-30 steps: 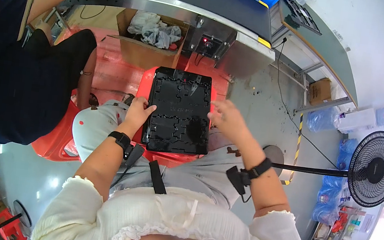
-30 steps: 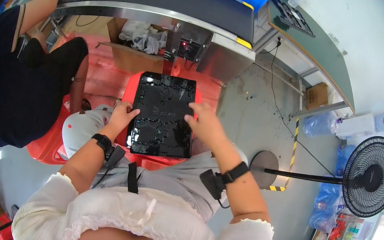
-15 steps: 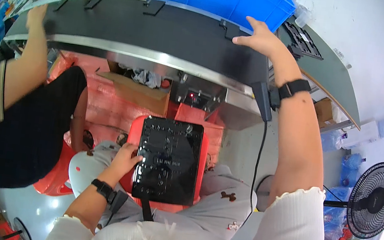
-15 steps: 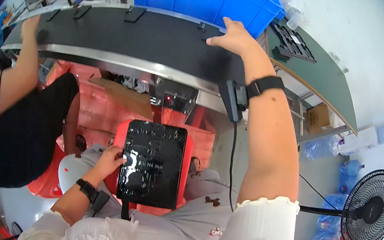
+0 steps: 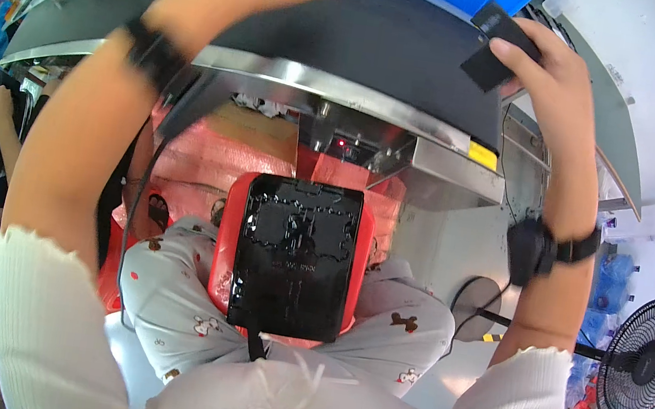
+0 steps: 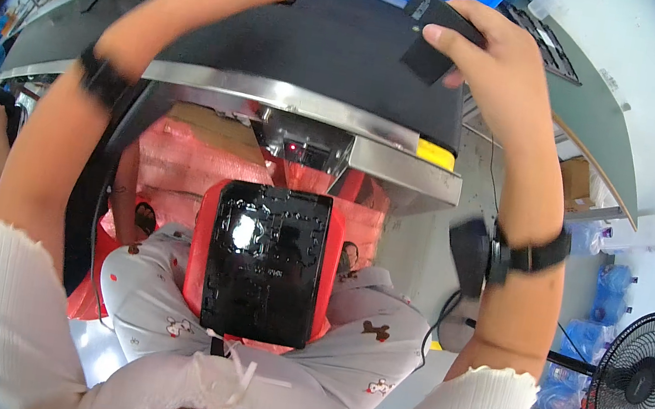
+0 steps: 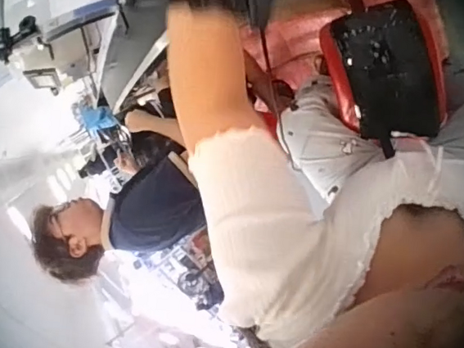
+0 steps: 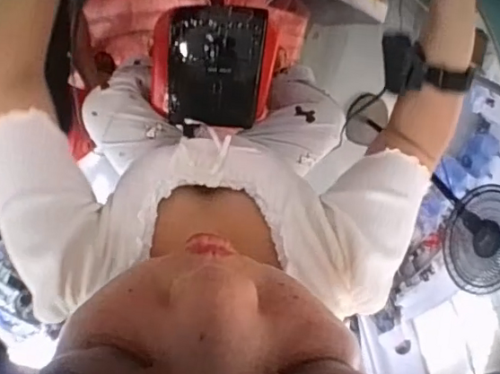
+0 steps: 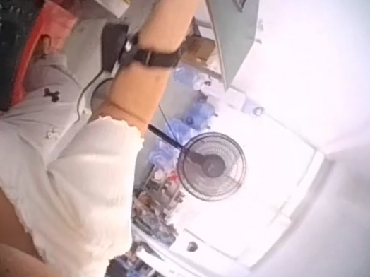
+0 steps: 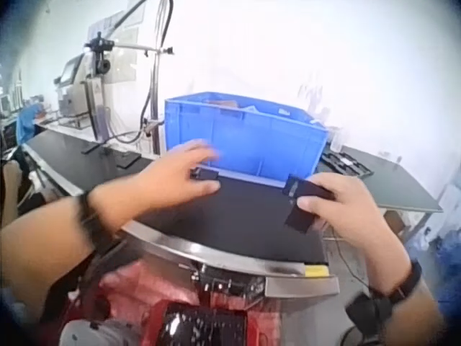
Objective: The recorder is assembling black plastic electronic or mechanical components while sitting at a workstation with a conveyor belt.
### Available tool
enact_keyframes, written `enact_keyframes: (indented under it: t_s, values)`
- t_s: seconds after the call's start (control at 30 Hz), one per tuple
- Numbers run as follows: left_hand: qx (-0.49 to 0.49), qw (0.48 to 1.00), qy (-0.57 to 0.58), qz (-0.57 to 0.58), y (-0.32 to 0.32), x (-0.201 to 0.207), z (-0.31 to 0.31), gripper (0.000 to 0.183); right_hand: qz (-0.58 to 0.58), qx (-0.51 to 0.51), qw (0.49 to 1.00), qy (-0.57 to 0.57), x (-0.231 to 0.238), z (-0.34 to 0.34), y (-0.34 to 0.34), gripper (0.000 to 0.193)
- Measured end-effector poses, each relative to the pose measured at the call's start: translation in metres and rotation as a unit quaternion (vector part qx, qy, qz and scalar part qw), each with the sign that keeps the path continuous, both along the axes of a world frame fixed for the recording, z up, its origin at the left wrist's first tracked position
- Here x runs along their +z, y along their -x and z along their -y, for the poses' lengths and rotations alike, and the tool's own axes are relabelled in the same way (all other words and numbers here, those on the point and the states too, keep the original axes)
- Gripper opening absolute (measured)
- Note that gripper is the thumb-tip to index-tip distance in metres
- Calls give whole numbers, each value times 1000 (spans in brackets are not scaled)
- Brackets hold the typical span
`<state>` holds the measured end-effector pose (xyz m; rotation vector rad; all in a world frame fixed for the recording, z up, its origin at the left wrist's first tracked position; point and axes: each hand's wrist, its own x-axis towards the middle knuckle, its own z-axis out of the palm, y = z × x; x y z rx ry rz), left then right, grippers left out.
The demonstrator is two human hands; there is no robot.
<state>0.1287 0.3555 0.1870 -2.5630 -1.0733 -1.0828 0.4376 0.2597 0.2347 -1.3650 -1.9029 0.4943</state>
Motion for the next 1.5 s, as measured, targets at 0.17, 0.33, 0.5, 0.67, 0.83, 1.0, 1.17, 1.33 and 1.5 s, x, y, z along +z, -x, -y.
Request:
enact_keyframes:
  t_s: [0.17,0.33,0.5,0.67,0.83,1.0,1.17,1.33,1.5]
  values:
    - [-62,916,356,-175,-25,-10,-65,80,-58,139,976,159,-47,126,12,38]
    - [42,945,275,-169,-49,-14,-35,73,-189,130,844,484,-207,157,48,39]
    - [-29,983,172,-58,-37,-1,46,62,-16,119,974,190,-303,151,64,40]
    - [-60,986,146,-44,10,-25,178,66,118,72,988,62,-305,173,61,46]
    - [34,936,326,-128,12,-133,261,66,277,54,955,94,-303,219,67,54]
    - [26,941,303,-146,9,-228,264,71,282,-47,956,62,-314,229,84,45]
    - [20,948,270,-169,14,-251,264,73,261,18,965,-1,-306,205,92,50]
    - [15,949,268,-166,15,-250,270,71,315,8,947,61,-305,180,91,57]
    - [10,950,297,-97,17,-252,269,67,309,0,945,105,-275,167,95,64]
